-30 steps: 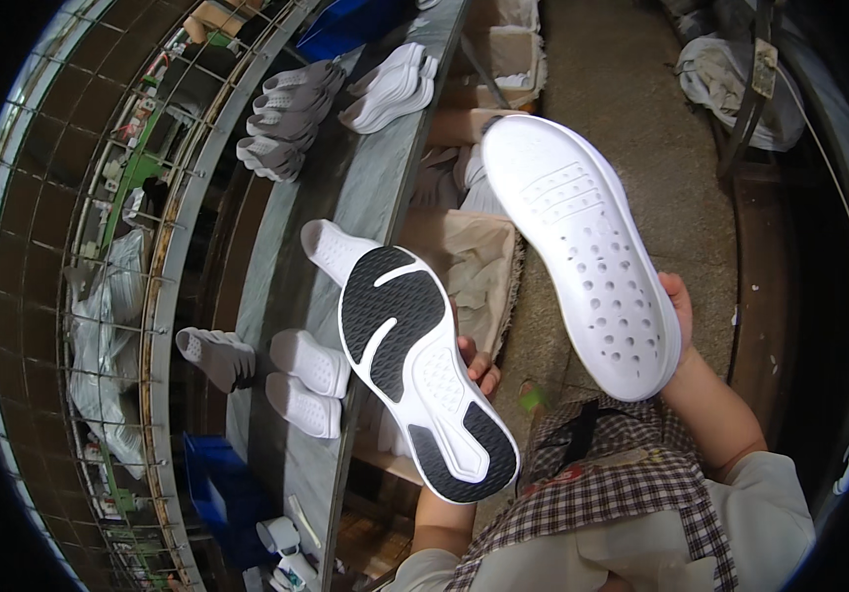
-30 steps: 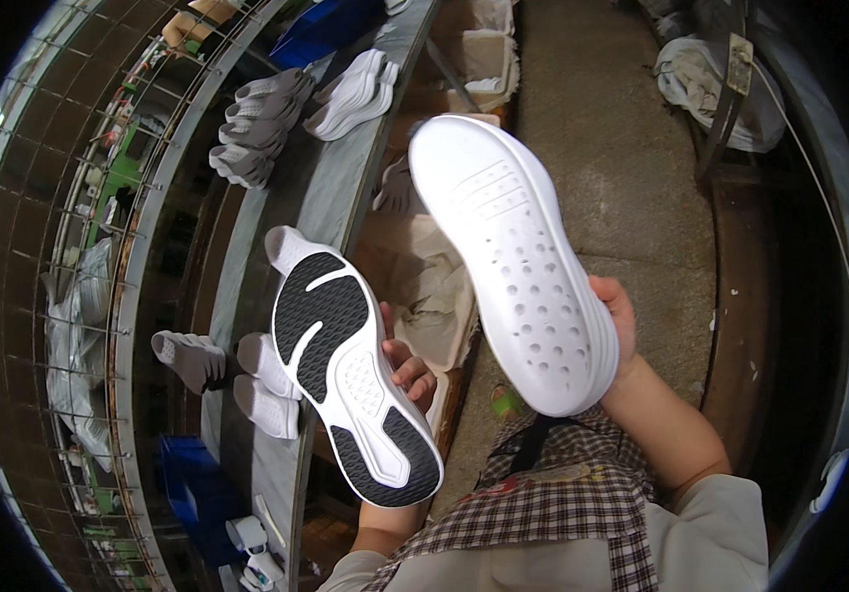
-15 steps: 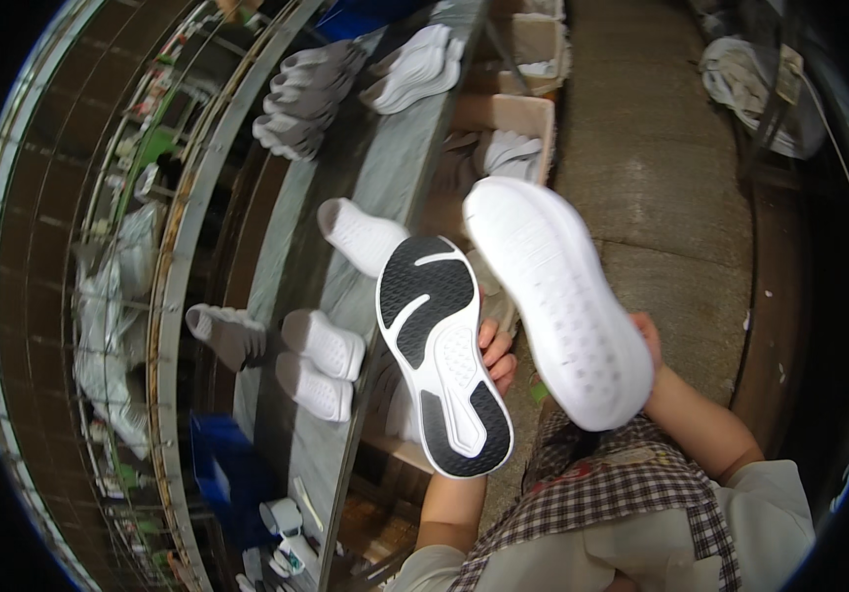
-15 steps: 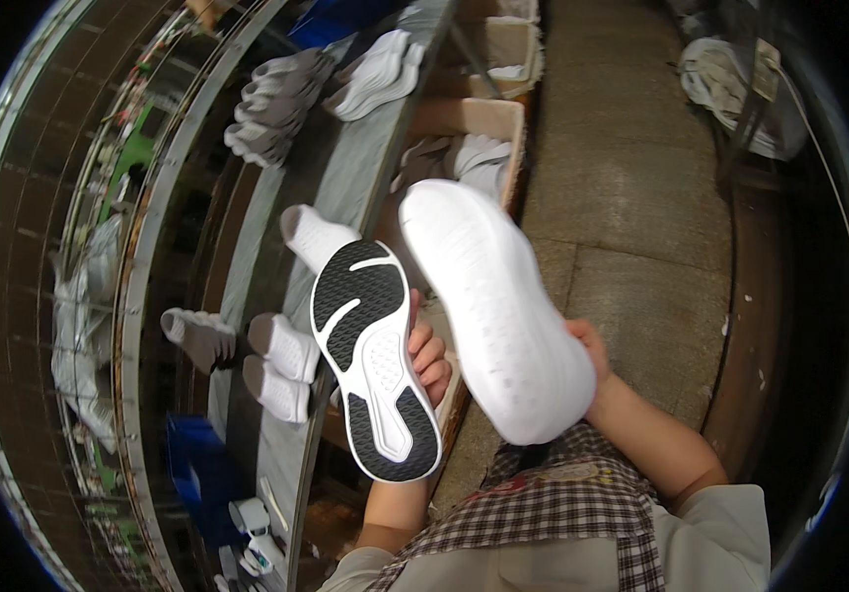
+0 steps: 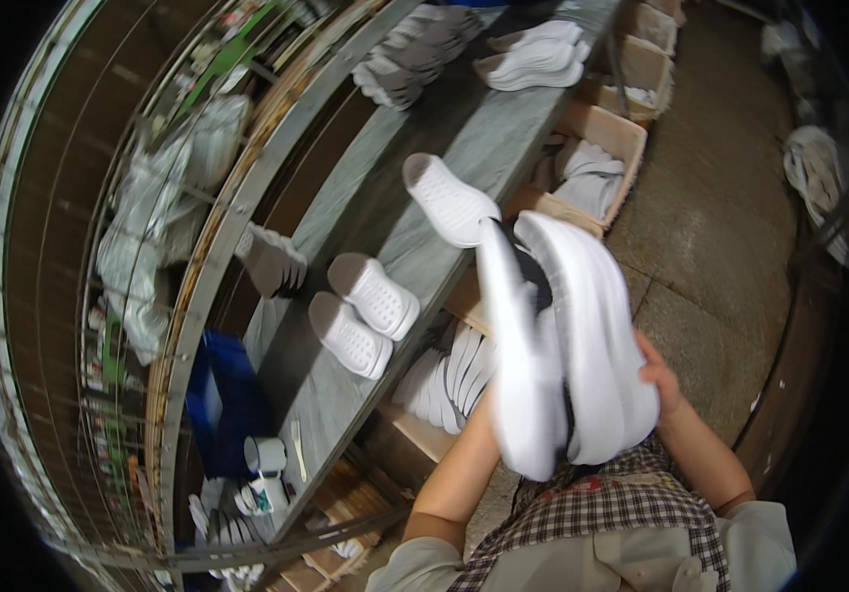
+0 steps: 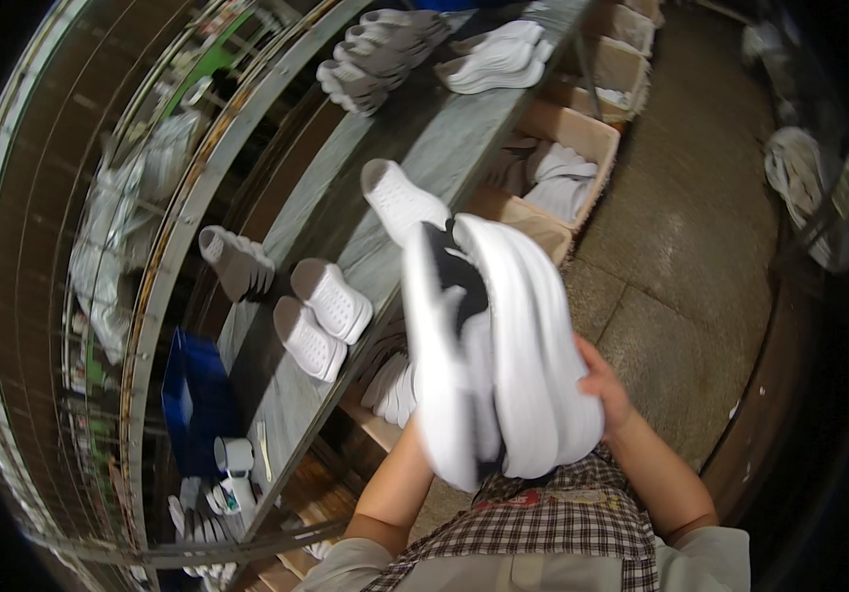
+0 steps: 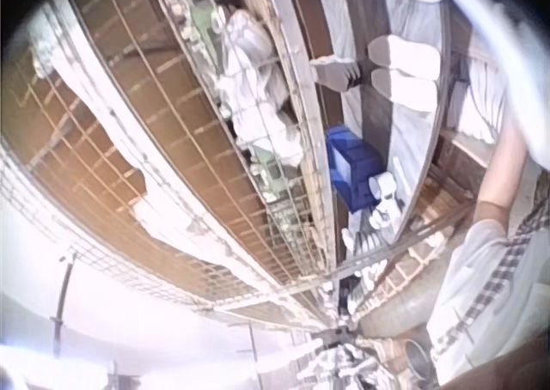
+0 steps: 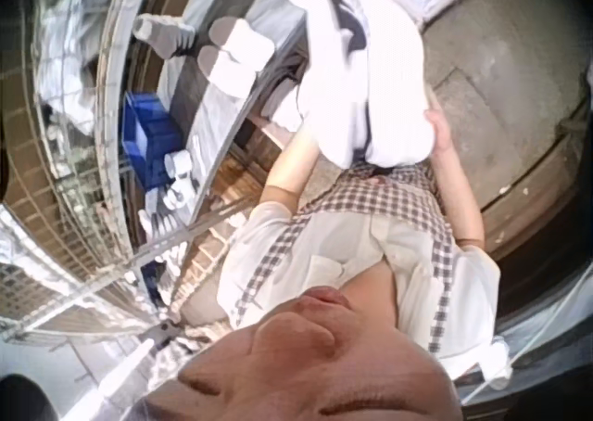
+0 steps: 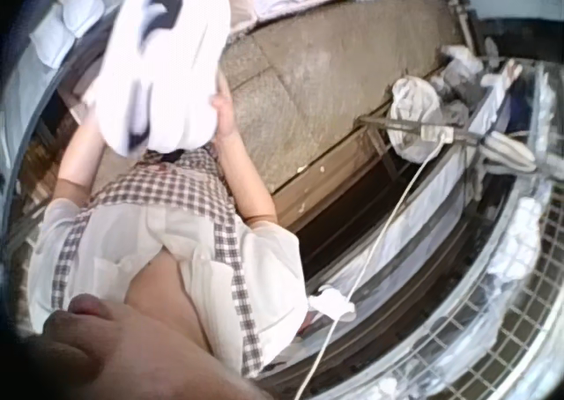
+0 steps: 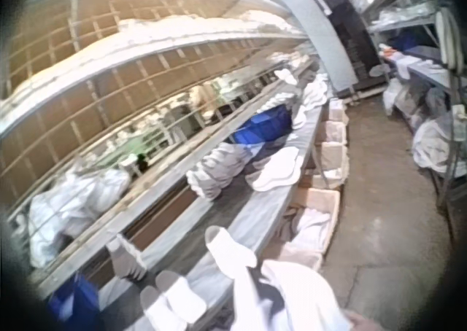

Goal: The person picks up stacks of white and beige slippers, inspects them, and places them into plastic bins and onto shelves. They also use a small brush to clean the sole of one slipper and briefly dip a stack into a metal pot of water before continuing to sort and stack the footwear.

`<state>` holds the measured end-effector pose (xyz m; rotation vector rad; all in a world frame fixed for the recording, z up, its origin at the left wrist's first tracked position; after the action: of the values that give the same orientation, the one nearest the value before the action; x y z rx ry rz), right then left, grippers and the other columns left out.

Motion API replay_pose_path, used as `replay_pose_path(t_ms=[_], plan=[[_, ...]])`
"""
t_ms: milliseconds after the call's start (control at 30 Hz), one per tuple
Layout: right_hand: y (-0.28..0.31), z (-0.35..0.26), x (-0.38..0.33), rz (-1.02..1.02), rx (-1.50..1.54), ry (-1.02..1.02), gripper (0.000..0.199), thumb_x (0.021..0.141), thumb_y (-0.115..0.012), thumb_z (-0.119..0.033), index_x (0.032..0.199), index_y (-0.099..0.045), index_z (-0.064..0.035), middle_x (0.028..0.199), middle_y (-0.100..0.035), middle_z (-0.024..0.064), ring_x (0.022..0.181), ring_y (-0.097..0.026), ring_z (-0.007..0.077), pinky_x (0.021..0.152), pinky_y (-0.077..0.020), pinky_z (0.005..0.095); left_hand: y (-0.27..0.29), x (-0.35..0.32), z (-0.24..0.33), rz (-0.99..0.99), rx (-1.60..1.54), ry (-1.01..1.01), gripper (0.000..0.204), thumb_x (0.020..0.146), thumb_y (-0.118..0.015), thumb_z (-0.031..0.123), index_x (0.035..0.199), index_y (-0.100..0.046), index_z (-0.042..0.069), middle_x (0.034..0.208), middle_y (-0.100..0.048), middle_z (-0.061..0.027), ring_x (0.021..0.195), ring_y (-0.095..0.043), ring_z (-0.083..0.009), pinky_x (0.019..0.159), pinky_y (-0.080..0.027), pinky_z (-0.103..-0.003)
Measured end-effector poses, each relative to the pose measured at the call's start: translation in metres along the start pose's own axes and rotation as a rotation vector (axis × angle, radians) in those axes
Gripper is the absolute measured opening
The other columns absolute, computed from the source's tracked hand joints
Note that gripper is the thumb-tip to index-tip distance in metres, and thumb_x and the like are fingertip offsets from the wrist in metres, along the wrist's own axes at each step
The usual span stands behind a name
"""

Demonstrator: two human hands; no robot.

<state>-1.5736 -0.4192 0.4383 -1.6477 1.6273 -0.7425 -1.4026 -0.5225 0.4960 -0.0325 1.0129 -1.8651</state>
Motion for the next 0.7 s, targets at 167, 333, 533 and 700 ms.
replay_pose_path(t_ms=[167, 333, 533, 700], plan=[[-0.044, 0.010, 0.030, -0.114, 0.132, -0.195, 0.082, 0.076, -0.059, -0.024, 0.146, -0.020, -0.0033, 0.141, -0.039, 0.0166, 0.124, -0.047, 0.0263, 0.103, -0.0383, 0.0381, 0.025, -0.021, 0.020, 0.048, 0.068, 0.096, 0.034, 0.094, -0.044, 0.022, 0.114, -0.058, -0.001, 0.116, -0.060, -0.0173, 0.103, -0.060, -0.0287, 0.085, -0.052, -0.040], [-0.087, 0.020, 0.071, -0.234, -0.054, -0.262, 0.066, 0.094, -0.046, -0.025, 0.148, -0.014, -0.0052, 0.148, -0.028, 0.0140, 0.130, -0.038, 0.0220, 0.107, -0.0314, 0.0363, 0.060, -0.040, 0.090, 0.131, 0.011, -0.041, 0.034, 0.094, -0.041, 0.020, 0.113, -0.058, -0.002, 0.114, -0.061, -0.0176, 0.101, -0.061, -0.0294, 0.086, -0.051, -0.040], [-0.058, 0.024, 0.086, -0.490, -0.573, -0.225, 0.027, 0.092, -0.056, -0.020, 0.115, -0.053, -0.0038, 0.113, -0.057, 0.0041, 0.094, -0.056, 0.0109, 0.082, -0.0468, 0.0269, 0.114, -0.043, 0.213, 0.161, -0.007, -0.259, 0.034, 0.094, -0.038, 0.018, 0.112, -0.058, -0.003, 0.112, -0.061, -0.0180, 0.099, -0.062, -0.0302, 0.087, -0.051, -0.039], [0.020, 0.049, 0.056, -0.852, -1.001, -1.148, 0.027, 0.088, -0.052, -0.026, 0.094, -0.063, -0.0014, 0.078, -0.065, 0.0064, 0.066, -0.059, 0.0138, 0.060, -0.0477, 0.0291, 0.183, -0.002, 0.287, 0.347, 0.039, -0.342, 0.039, 0.093, -0.031, 0.016, 0.113, -0.058, -0.004, 0.107, -0.064, -0.0189, 0.094, -0.064, -0.0312, 0.088, -0.051, -0.042]])
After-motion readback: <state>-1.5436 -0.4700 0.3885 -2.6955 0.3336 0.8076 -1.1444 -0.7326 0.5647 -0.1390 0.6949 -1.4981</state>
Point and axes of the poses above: each hand's wrist, its own x-axis towards the middle knuckle, its own y-axis out of the back of the hand, z = x × y, the point moved 1 cm from there along x, towards the middle knuckle
